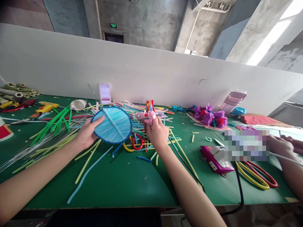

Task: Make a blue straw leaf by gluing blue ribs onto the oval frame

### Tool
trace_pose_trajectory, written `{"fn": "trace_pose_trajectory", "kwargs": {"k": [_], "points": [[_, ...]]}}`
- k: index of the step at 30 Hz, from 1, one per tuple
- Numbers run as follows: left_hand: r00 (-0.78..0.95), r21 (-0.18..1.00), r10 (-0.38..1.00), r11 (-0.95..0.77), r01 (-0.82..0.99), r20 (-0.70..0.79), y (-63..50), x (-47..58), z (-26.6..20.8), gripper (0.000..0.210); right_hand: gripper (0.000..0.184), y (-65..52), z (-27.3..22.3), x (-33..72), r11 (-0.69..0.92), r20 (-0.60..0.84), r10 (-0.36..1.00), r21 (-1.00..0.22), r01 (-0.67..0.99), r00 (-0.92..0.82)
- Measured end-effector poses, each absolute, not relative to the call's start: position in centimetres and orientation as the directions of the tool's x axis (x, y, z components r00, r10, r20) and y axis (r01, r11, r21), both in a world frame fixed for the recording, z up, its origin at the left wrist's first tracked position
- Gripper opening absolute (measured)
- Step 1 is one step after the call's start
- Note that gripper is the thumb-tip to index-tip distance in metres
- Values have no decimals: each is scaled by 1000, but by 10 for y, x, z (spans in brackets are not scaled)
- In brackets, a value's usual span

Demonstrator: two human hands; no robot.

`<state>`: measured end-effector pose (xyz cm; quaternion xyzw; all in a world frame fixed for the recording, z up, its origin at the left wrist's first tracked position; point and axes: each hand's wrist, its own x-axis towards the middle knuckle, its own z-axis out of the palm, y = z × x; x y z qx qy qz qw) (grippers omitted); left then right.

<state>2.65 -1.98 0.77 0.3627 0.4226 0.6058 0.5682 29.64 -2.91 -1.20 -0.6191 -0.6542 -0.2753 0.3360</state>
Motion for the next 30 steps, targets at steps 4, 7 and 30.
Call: {"fn": "trace_pose_trajectory", "kwargs": {"k": [4,7,30], "points": [[-97,921,994,0,-389,-41,-19,26,7,23,37,-29,-13,297,72,789,613,-30,997,-20],[-104,925,993,5,-380,-48,-19,25,8,21,36,-29,-14,298,67,793,609,-17,998,-28],[-90,929,995,0,-369,-36,-20,28,8,27,32,-37,0,288,-30,735,663,-162,986,141]]}}
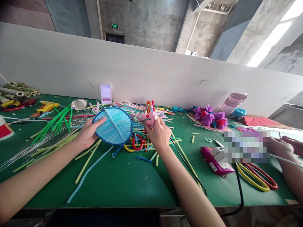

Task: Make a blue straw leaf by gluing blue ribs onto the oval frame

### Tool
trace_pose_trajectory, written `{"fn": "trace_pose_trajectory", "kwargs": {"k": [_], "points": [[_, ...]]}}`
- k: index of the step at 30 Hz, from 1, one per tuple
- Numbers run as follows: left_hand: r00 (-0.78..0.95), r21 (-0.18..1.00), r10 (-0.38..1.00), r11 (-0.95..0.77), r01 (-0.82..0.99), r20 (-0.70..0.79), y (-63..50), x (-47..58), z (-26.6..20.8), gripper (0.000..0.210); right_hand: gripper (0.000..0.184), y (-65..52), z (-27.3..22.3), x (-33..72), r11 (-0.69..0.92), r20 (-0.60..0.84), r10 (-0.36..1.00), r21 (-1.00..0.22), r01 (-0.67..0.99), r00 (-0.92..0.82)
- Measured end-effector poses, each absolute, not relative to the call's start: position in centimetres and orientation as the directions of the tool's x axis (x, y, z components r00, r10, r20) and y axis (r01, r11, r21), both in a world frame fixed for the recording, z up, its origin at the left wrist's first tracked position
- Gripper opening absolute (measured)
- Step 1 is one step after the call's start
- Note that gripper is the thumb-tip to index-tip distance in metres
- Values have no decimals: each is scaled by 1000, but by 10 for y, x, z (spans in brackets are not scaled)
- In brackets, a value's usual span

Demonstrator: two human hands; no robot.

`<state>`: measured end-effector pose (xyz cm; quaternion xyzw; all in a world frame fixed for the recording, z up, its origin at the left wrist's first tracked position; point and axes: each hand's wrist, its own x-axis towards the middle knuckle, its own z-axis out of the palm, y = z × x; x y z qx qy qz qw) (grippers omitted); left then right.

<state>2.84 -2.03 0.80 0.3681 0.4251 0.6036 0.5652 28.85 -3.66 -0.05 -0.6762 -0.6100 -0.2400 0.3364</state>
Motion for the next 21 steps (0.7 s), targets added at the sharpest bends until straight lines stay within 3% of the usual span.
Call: {"fn": "trace_pose_trajectory", "kwargs": {"k": [21], "points": [[-82,942,996,-6,-335,-23,-18,24,4,33,35,-33,-8,294,30,747,664,-61,998,26]]}}
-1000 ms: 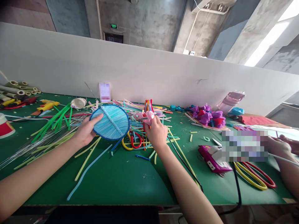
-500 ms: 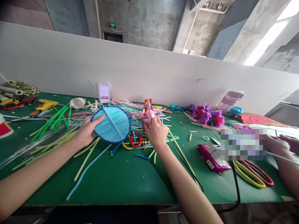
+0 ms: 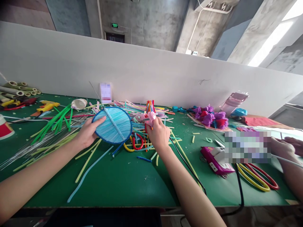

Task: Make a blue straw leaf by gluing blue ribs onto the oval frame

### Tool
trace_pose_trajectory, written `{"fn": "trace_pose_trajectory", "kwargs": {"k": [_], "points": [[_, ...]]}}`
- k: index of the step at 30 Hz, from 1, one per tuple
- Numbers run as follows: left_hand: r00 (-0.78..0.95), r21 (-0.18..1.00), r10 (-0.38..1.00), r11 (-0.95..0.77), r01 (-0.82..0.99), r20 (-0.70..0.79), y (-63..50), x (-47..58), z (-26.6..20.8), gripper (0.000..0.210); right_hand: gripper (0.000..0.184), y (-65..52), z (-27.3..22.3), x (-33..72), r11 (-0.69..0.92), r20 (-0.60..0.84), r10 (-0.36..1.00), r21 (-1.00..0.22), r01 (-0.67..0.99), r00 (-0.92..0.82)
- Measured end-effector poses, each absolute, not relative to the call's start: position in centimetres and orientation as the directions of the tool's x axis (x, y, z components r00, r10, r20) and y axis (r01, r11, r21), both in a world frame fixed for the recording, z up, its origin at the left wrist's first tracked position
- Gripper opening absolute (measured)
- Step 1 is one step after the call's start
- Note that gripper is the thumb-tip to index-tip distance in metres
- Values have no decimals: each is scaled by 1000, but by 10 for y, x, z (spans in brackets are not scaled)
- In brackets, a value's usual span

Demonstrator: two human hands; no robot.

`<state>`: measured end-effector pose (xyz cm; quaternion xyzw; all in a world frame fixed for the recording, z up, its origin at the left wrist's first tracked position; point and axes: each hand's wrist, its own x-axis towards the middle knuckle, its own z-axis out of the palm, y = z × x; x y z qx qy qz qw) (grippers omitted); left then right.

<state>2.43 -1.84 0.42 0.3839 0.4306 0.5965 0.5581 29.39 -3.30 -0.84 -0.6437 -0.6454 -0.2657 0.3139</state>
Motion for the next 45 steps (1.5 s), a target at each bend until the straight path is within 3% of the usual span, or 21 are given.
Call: {"fn": "trace_pose_trajectory", "kwargs": {"k": [45], "points": [[-164,932,986,-97,-350,41,-7,16,0,34,34,-35,-10,292,56,762,647,-22,998,-19]]}}
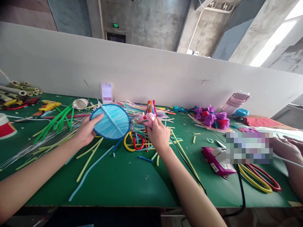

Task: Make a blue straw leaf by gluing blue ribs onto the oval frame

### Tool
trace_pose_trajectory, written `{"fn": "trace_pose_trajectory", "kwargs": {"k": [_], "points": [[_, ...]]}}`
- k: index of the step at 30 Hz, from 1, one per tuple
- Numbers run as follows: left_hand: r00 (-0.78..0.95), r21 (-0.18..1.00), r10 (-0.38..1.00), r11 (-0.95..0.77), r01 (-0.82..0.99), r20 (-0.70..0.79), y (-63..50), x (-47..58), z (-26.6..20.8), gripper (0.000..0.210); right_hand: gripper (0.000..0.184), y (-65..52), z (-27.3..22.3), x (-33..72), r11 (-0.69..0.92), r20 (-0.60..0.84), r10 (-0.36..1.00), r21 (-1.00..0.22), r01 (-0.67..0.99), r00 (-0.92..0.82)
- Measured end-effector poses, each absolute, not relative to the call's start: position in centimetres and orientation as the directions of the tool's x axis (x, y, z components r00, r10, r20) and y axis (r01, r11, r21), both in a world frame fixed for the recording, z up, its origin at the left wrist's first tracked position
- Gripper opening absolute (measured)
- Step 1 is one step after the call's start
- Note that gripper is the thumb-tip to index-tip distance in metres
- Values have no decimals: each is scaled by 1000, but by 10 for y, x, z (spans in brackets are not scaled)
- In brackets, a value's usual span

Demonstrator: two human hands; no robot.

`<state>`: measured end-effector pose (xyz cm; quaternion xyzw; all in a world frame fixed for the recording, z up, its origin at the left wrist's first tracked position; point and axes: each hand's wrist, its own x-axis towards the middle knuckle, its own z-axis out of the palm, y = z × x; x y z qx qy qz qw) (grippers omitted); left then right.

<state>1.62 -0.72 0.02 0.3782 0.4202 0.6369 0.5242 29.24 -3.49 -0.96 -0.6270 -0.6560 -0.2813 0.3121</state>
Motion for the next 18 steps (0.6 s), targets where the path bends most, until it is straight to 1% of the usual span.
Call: {"fn": "trace_pose_trajectory", "kwargs": {"k": [3,13,18], "points": [[-171,929,984,-102,-355,43,-6,16,0,32,37,-35,-11,293,65,765,643,-19,998,-28],[-183,932,982,-102,-347,39,-7,15,3,30,38,-36,-10,293,88,761,646,1,996,-58],[-182,933,982,-103,-345,41,-6,14,2,30,36,-37,-10,293,104,772,631,13,995,-76]]}}
